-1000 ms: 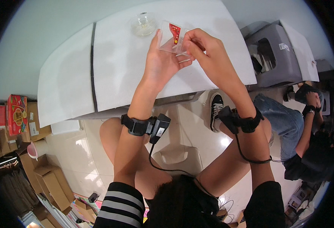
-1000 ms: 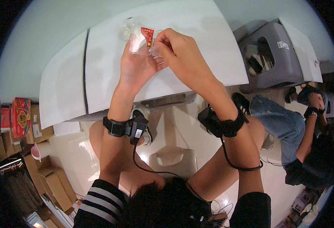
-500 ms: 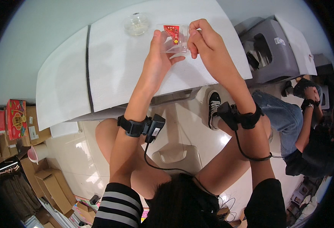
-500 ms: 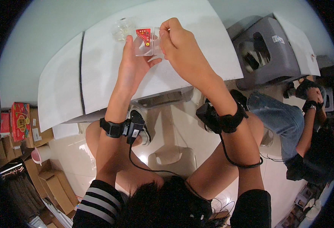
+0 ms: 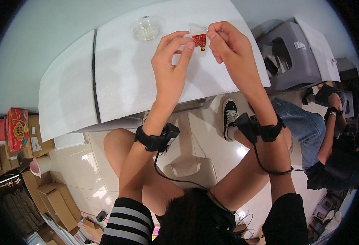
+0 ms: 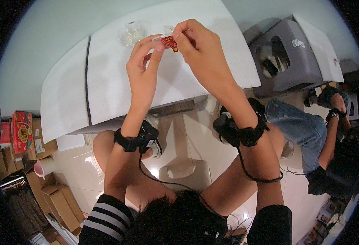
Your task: The person assembles small transparent plastic components by hand and retrieves a red and yellow fishing lure from a small plastic box while sitting.
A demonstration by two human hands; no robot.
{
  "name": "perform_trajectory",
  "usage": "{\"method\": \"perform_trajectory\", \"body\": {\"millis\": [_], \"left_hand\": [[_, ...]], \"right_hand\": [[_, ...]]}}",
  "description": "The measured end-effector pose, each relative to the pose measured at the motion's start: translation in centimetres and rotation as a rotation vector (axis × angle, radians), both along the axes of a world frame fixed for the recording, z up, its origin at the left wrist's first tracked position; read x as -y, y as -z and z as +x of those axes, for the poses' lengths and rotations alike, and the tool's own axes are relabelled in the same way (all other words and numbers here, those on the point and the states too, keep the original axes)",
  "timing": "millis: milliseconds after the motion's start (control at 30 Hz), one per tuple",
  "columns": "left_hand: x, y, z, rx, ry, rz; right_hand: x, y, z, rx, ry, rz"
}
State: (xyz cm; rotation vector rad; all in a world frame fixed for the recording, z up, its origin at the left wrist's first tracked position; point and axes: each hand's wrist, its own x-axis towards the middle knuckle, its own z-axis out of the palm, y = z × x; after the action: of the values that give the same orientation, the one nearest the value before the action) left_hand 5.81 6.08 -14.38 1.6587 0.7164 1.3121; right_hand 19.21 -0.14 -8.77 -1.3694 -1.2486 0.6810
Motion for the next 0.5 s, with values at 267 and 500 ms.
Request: {"method": "perform_trajectory", "body": {"millis": [267, 500], "left_hand": [[0.4, -0.3, -0.3, -0.128, -0.131, 0.303], [0.6, -0.5, -0.5, -0.267, -0.295, 0.496]], "right_hand": [[-0.5, -0.4, -0.1, -0.219, -0.067, -0.071], [-0.1, -1.0, -0.5, -0.153, -0.006, -0.114]]}}
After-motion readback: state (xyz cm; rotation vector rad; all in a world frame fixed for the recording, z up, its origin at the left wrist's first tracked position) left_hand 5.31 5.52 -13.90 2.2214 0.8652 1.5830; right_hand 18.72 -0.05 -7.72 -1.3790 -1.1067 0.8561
